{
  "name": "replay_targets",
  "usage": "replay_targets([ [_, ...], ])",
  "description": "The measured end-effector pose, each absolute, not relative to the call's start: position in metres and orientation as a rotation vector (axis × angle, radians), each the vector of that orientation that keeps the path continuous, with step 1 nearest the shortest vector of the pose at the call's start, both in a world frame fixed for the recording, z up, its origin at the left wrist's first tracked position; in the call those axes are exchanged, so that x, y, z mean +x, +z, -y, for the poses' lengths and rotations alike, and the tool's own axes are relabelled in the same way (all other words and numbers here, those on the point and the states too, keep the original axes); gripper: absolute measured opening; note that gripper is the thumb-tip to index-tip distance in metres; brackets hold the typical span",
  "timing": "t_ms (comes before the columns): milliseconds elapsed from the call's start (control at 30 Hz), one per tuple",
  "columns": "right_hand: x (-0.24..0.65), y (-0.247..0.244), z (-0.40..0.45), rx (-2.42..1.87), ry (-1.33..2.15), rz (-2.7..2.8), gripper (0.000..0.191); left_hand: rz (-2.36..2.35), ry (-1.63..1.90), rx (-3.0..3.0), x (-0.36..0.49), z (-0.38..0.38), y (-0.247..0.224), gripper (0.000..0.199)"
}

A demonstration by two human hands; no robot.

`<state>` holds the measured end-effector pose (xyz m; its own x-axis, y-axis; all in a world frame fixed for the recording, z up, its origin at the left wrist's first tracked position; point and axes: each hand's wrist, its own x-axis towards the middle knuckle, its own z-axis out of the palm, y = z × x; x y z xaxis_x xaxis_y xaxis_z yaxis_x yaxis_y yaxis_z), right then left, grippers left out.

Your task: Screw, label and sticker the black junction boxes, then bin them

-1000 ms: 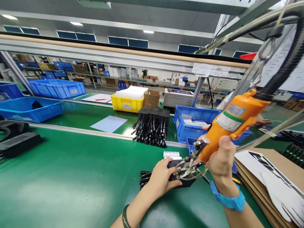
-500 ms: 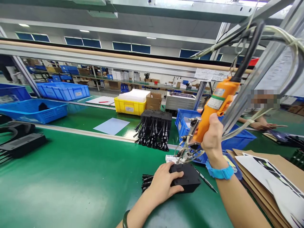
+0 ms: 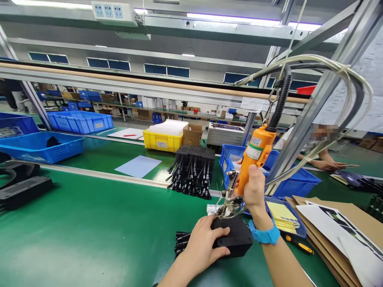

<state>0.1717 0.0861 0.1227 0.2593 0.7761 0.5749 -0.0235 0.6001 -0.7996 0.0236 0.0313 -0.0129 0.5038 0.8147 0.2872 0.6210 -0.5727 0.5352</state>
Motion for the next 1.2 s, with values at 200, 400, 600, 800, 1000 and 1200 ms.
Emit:
replay_targets([
  [200, 0.168, 0.128, -0.070, -0.730, 0.611, 1.184, 0.043, -1.212, 0.701, 2.372, 0.021, -0.031, -0.009, 0.058],
  [400, 0.163, 0.184, -0.060, -0.666, 0.538, 1.156, 0.045, -1.194, 0.636, 2.448, 0.014, -0.028, -0.004, 0.057],
  [600, 0.149, 0.180, -0.077, -0.686, 0.596, 1.146, 0.047, -1.227, 0.499, 2.432, 0.010, -0.025, 0.003, 0.053],
  [800, 0.138, 0.140, -0.089, -0.743, 0.713, 1.161, 0.054, -1.222, 0.476, 2.425, 0.010, -0.026, 0.003, 0.054],
  [1000, 0.133, 0.131, -0.090, -0.772, 0.715, 1.210, 0.052, -1.228, 0.466, 2.407, 0.013, -0.025, 0.004, 0.054],
  [1200, 0.129, 0.123, -0.087, -0.752, 0.715, 1.214, 0.050, -1.243, 0.445, 2.424, 0.014, -0.027, 0.003, 0.055],
])
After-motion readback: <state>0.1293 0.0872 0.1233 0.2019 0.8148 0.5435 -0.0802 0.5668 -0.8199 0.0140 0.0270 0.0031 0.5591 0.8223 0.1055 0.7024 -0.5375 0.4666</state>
